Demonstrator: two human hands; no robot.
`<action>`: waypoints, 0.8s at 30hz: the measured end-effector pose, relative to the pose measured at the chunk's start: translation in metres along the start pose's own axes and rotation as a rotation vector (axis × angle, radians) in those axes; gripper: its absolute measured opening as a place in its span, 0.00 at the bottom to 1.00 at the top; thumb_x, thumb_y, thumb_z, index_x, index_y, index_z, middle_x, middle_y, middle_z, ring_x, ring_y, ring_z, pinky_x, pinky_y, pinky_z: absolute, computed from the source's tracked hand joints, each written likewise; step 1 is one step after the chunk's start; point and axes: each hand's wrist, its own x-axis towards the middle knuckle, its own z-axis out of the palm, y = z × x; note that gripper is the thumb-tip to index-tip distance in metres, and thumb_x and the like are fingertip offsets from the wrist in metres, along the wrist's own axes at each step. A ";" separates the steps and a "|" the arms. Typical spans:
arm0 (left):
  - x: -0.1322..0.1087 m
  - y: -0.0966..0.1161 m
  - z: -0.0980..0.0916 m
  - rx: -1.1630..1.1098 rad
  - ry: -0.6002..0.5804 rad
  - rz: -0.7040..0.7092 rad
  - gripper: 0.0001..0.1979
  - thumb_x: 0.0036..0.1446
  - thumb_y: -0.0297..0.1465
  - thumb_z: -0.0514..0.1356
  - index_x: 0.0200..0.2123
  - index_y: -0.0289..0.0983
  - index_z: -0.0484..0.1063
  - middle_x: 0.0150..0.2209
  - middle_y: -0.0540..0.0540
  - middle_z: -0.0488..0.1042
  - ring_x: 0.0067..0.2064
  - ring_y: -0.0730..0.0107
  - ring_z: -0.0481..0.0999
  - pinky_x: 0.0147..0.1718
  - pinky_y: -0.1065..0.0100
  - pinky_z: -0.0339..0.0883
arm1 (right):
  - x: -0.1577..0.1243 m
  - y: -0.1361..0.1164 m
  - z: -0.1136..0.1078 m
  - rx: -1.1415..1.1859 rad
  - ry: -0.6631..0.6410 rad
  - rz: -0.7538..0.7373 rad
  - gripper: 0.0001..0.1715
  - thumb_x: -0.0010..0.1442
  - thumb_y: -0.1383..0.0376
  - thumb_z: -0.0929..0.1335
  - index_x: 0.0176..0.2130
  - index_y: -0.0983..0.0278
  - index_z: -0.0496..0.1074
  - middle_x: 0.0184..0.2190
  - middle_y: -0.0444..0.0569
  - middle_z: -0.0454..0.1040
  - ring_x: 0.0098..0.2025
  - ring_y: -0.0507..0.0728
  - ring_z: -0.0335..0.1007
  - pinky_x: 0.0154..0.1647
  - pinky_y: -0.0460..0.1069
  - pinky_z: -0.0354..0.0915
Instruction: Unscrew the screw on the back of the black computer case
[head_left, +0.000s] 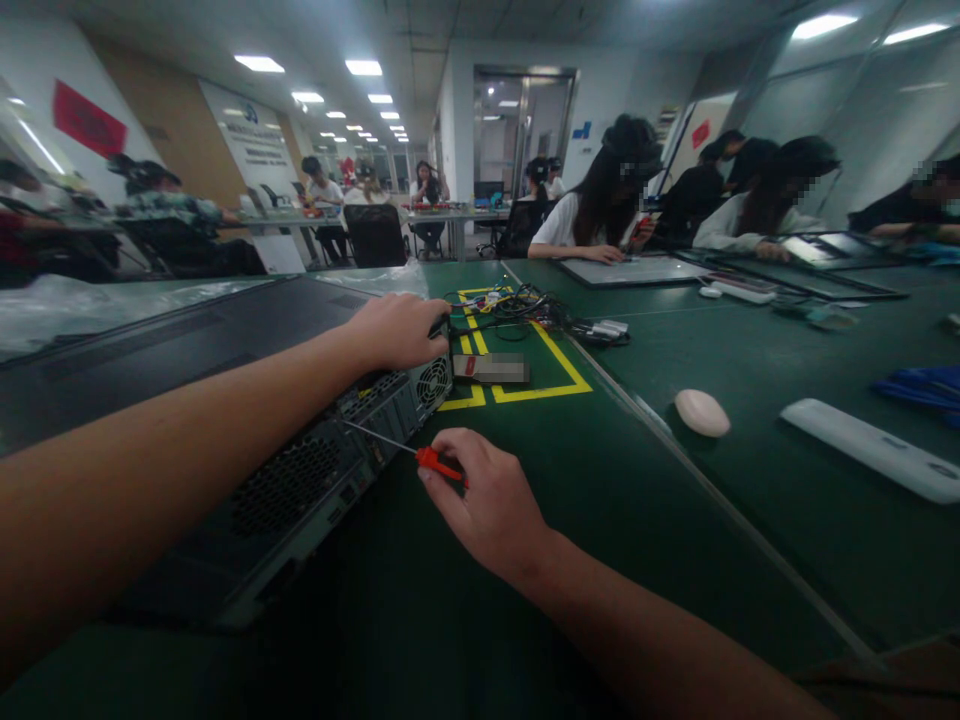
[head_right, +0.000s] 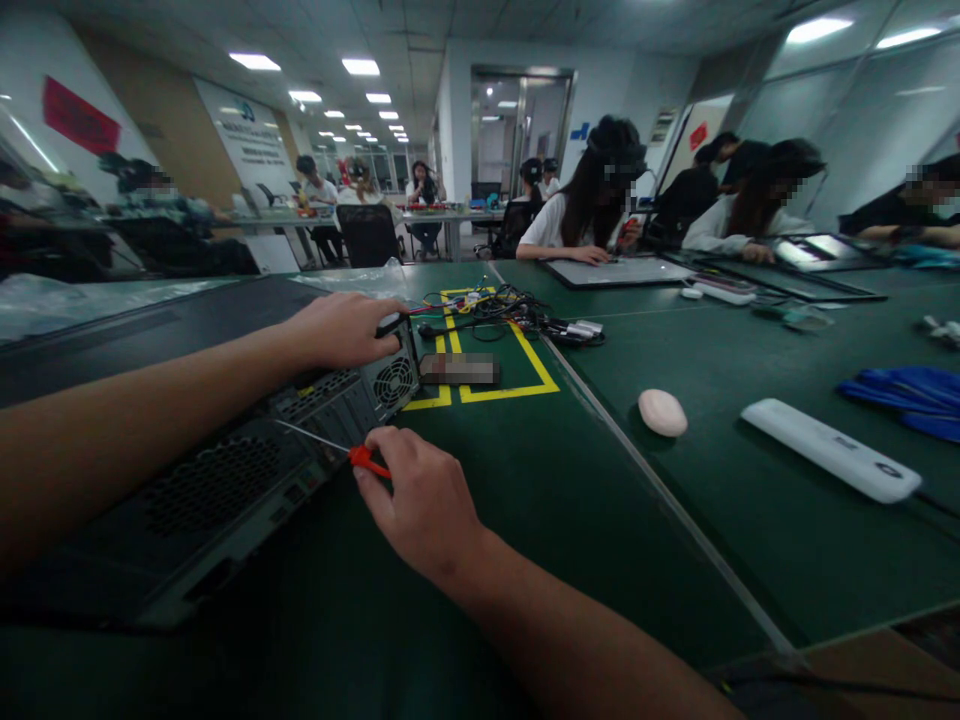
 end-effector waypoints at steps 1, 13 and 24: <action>0.000 0.000 0.000 -0.002 -0.001 0.001 0.34 0.67 0.41 0.55 0.73 0.40 0.69 0.57 0.31 0.83 0.54 0.37 0.83 0.49 0.47 0.75 | 0.000 0.000 0.000 -0.005 -0.001 -0.003 0.06 0.71 0.66 0.71 0.49 0.60 0.72 0.44 0.51 0.82 0.44 0.60 0.81 0.46 0.54 0.74; -0.001 0.001 -0.002 -0.010 -0.008 -0.001 0.34 0.66 0.42 0.56 0.73 0.38 0.69 0.58 0.29 0.82 0.56 0.37 0.82 0.52 0.46 0.75 | 0.000 -0.001 -0.002 -0.007 0.009 -0.010 0.06 0.73 0.66 0.71 0.50 0.60 0.73 0.45 0.51 0.82 0.44 0.60 0.81 0.46 0.54 0.74; 0.000 -0.001 0.000 -0.007 -0.002 -0.007 0.34 0.66 0.42 0.56 0.73 0.40 0.69 0.57 0.31 0.83 0.54 0.37 0.83 0.51 0.47 0.75 | 0.000 -0.004 -0.003 -0.006 0.004 0.012 0.07 0.73 0.63 0.71 0.51 0.61 0.74 0.45 0.51 0.82 0.43 0.59 0.79 0.45 0.53 0.73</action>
